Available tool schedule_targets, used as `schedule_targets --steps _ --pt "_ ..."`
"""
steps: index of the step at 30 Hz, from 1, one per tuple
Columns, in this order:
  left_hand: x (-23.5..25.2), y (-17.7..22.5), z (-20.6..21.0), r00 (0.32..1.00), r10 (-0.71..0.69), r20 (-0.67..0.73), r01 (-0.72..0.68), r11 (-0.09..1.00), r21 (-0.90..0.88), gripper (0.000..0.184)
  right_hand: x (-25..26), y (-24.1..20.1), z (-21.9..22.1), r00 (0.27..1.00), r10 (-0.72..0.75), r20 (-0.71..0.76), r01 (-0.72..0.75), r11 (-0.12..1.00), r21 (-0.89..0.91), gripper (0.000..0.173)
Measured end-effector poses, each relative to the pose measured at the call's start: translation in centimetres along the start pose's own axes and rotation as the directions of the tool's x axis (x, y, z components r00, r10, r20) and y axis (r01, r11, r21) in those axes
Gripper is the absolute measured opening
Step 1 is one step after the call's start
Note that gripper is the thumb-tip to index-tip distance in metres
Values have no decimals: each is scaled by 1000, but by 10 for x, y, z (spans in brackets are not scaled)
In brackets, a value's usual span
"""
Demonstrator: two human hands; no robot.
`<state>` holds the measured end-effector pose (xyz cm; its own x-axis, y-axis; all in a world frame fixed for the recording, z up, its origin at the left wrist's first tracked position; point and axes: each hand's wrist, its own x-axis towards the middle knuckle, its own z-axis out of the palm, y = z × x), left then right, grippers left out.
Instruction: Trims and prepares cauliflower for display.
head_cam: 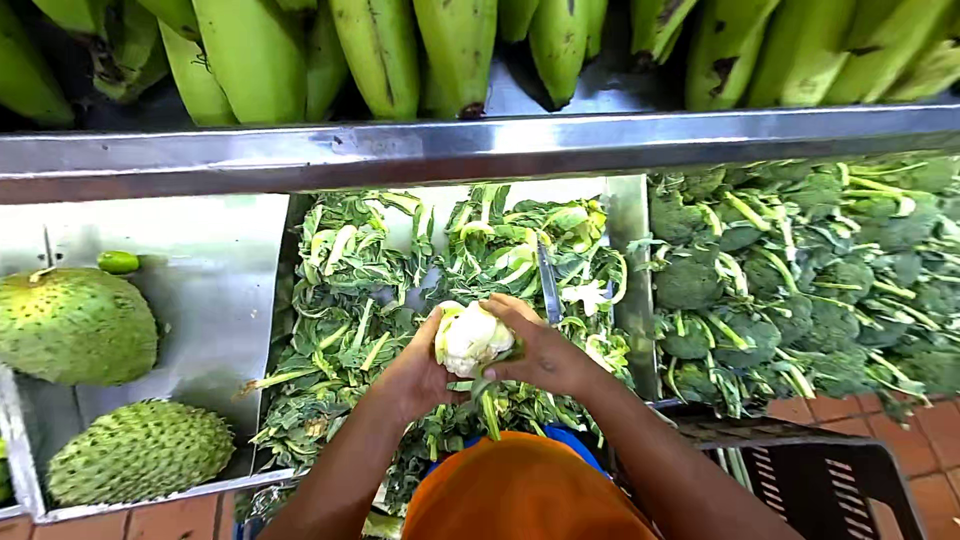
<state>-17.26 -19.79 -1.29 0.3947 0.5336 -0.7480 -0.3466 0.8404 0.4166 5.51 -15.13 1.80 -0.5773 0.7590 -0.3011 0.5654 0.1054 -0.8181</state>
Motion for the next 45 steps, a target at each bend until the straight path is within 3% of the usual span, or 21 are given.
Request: schedule_targets --steps 2,4,6,8,12,18,22,27,29,32,36,38,45 --pt "-12 1 0 991 90 95 -98 991 88 103 -2 8 -6 995 53 -88 -32 974 226 79" --pt "-18 -5 -10 967 228 109 -242 960 141 90 -11 13 -10 983 124 -131 -47 876 480 74" --pt "-12 -16 -10 916 398 56 -402 903 156 72 -18 15 -4 974 153 -167 -26 807 590 69" --pt "2 -27 -5 882 472 15 -471 877 90 69 -21 13 4 974 155 -167 -34 822 568 65" --pt "13 -35 -7 903 428 -40 -428 890 -159 53 -27 10 16 978 146 -151 -46 850 525 65" --pt "0 -32 -6 911 412 -30 -413 905 -106 48 -35 21 24 957 215 -193 -80 839 538 55" --pt "-10 -31 -2 921 390 4 -389 919 -56 49 -23 38 30 895 326 -305 -132 846 517 39" --pt "-29 -30 11 940 340 3 -338 935 -104 61 3 73 30 801 354 -482 -112 881 460 26" --pt "-39 -26 15 941 337 -20 -338 935 -107 65 7 78 24 824 361 -436 -125 868 481 32" --pt "-46 -22 20 928 334 -164 -353 930 -99 63 2 57 17 850 336 -405 -180 909 375 48" --pt "-45 -25 20 879 406 -251 -424 906 -20 67 -18 -4 21 942 115 -314 51 879 473 38" --pt "-44 -26 22 861 430 -271 -445 895 6 68 -24 -24 26 969 49 -241 82 860 504 42" --pt "-43 -31 31 813 501 -297 -497 863 95 73 -23 -37 38 968 50 -244 101 819 565 50"
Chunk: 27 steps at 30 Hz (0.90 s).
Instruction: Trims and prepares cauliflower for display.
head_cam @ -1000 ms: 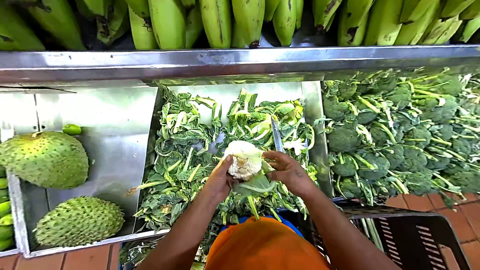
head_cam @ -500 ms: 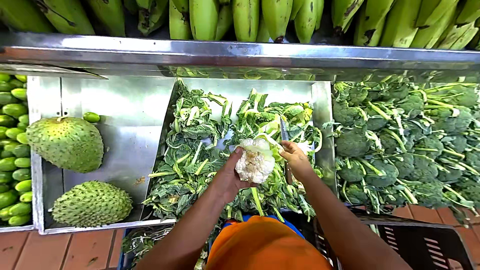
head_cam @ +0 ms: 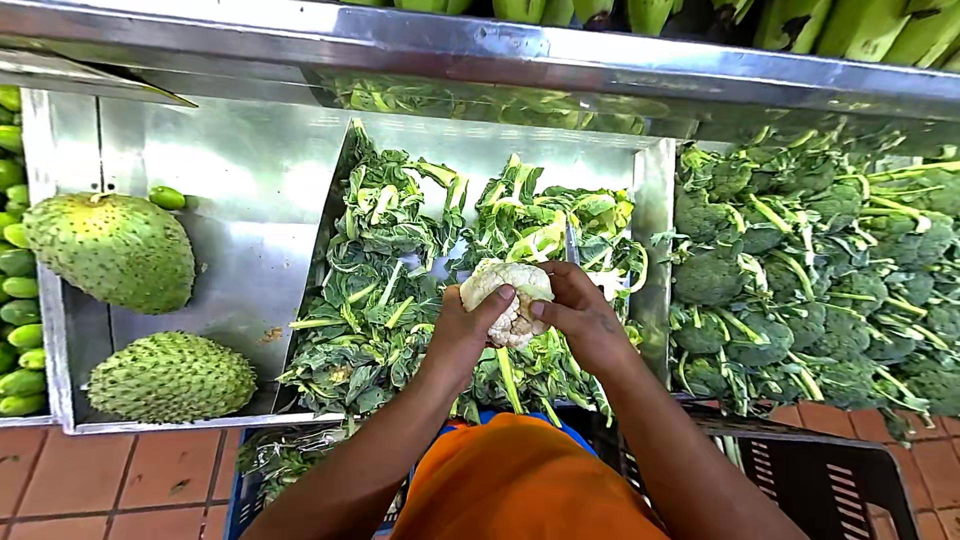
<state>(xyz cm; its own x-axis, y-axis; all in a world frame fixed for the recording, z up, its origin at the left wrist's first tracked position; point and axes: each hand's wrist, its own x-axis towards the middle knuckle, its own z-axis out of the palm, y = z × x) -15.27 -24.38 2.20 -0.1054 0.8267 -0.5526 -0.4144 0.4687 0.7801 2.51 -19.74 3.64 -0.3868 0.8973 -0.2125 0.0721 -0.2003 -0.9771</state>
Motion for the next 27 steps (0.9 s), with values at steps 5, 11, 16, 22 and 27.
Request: schedule_targets --steps 5,11,16,22,27 --pt "-2 -1 0 999 -41 1 41 999 2 71 0 6 4 999 6 -50 -5 1000 25 46" --pt "-5 7 -3 988 -154 23 154 988 9 75 2 8 -5 992 117 40 -121 987 104 48" --pt "-2 16 -8 953 -223 204 223 975 22 77 6 10 -15 981 189 41 -193 961 198 45" --pt "-7 25 -7 955 -213 206 223 974 -28 66 6 15 -22 979 201 44 -203 909 365 59" --pt "-50 40 -18 918 82 388 -14 985 -173 58 -38 -52 -9 978 -200 65 185 965 188 70"
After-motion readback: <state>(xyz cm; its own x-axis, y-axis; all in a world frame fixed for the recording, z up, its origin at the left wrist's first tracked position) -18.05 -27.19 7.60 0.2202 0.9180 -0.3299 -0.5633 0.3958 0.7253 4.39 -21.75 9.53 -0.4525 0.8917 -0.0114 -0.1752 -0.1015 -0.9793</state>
